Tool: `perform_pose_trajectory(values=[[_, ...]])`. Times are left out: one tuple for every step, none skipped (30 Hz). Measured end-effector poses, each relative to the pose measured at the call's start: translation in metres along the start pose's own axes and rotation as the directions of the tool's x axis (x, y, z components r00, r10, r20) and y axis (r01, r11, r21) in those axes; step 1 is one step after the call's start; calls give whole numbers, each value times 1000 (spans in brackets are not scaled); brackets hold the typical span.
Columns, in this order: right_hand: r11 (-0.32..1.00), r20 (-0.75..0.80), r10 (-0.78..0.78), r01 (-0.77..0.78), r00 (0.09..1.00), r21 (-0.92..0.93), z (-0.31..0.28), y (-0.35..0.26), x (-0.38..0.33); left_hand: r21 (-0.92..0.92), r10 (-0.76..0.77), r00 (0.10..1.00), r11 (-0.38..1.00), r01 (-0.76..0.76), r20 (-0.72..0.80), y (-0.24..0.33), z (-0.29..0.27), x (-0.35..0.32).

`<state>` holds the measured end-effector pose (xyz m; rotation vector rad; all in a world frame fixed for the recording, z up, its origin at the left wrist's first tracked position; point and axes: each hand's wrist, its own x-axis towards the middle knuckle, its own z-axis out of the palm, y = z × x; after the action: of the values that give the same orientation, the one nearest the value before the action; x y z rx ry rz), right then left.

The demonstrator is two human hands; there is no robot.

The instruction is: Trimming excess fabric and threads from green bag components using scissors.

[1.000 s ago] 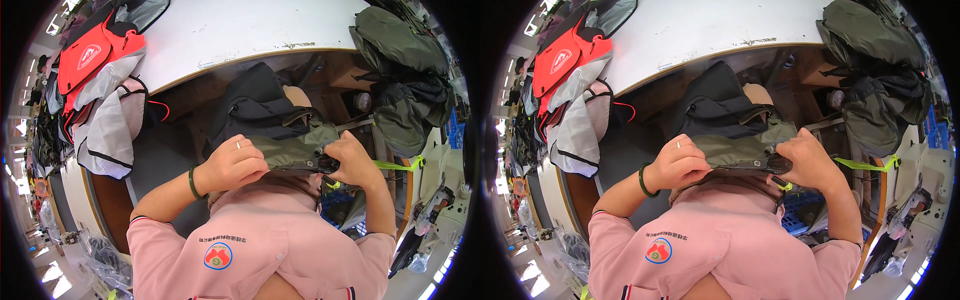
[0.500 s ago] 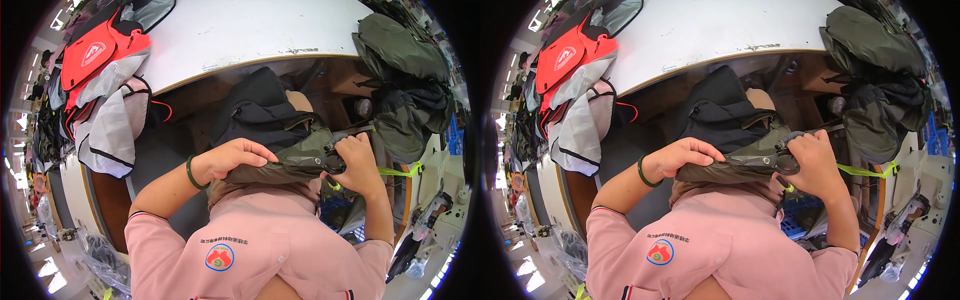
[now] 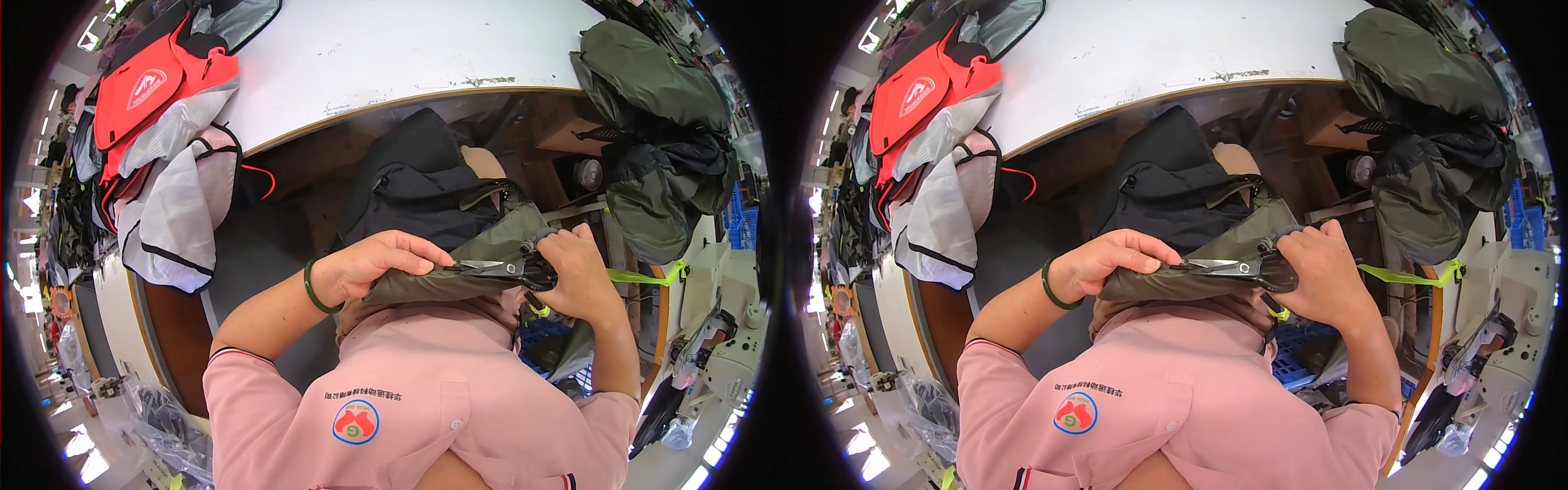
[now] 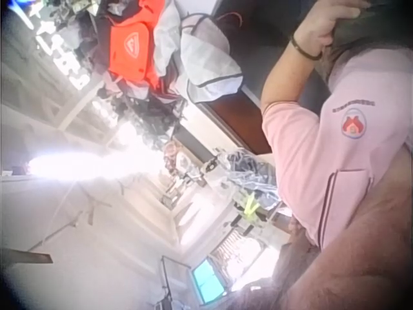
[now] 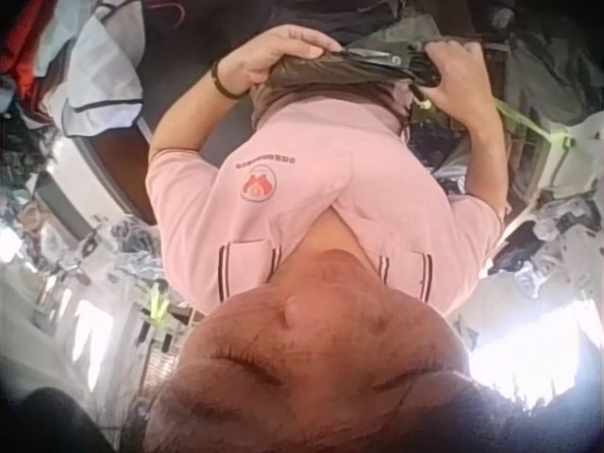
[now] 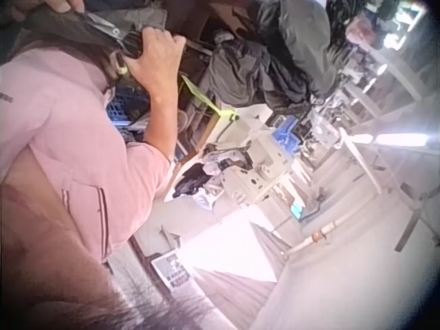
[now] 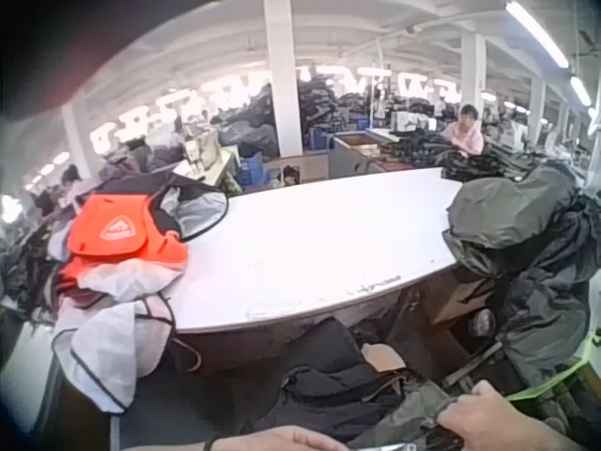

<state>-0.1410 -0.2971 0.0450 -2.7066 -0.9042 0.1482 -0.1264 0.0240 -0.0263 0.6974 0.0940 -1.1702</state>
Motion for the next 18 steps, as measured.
perform_pose_trajectory(values=[[1000, 1, 0, 0, 1000, 1, 0, 0, 0, -12, -3, 1000, 1000, 3, 5, 0, -1, 0], [1000, 2, -1, 1, 1000, 1, 0, 0, 1, -23, -5, 1000, 1000, 5, 10, -1, -1, -1], [1000, 2, -2, 2, 1000, 1, 0, 0, 1, -24, -4, 1000, 1000, 4, 10, -1, -1, -1], [1000, -1, -5, 5, 1000, 3, 1, 1, 1, -33, -3, 1000, 999, 3, 7, -1, -1, -1], [1000, -3, -7, 7, 1000, 6, 2, 2, 1, -42, -2, 1000, 999, 2, 5, -1, -1, -1], [1000, -2, -7, 7, 1000, 6, 2, 2, 1, -43, -2, 1000, 999, 2, 5, -1, -2, -1], [1000, 0, -4, 4, 1000, 9, 2, 3, 1, -50, 2, 1000, 999, -1, 12, -2, -2, -1], [1000, 3, 1, -1, 1000, 12, 3, 3, 0, -57, 4, 1000, 998, -3, 20, -2, -2, 0], [1000, 4, 2, -2, 1000, 12, 3, 4, 0, -58, 3, 1000, 998, -2, 21, -2, -2, 0], [1000, -10, -6, 6, 1000, 18, 4, 4, 0, -64, -3, 1000, 998, 4, 17, -2, -2, 0], [1000, -23, -13, 14, 1000, 23, 5, 4, 0, -71, -9, 1000, 997, 10, 13, -2, -2, 0], [1000, -23, -12, 12, 1000, 23, 5, 4, 0, -71, -10, 1000, 997, 11, 14, -2, -2, 1], [1000, -31, -13, 14, 999, 17, 6, 2, 1, -67, -8, 1000, 998, 9, 14, -2, -2, 1], [1000, -39, -16, 16, 999, 12, 6, 2, 2, -63, -5, 1000, 998, 5, 12, -2, -2, 1], [1000, -38, -15, 16, 999, 12, 6, 2, 2, -63, -5, 1000, 998, 6, 12, -3, -3, 1], [1000, -34, -16, 16, 999, 5, 7, 2, 2, -70, -3, 1000, 998, 4, 12, -3, -3, 1], [1000, -29, -17, 17, 999, -2, 7, 2, 3, -78, -1, 1000, 997, 2, 11, -3, -3, 1], [1000, -29, -17, 16, 999, -1, 7, 3, 3, -78, -2, 1000, 997, 2, 10, -3, -5, 1]])
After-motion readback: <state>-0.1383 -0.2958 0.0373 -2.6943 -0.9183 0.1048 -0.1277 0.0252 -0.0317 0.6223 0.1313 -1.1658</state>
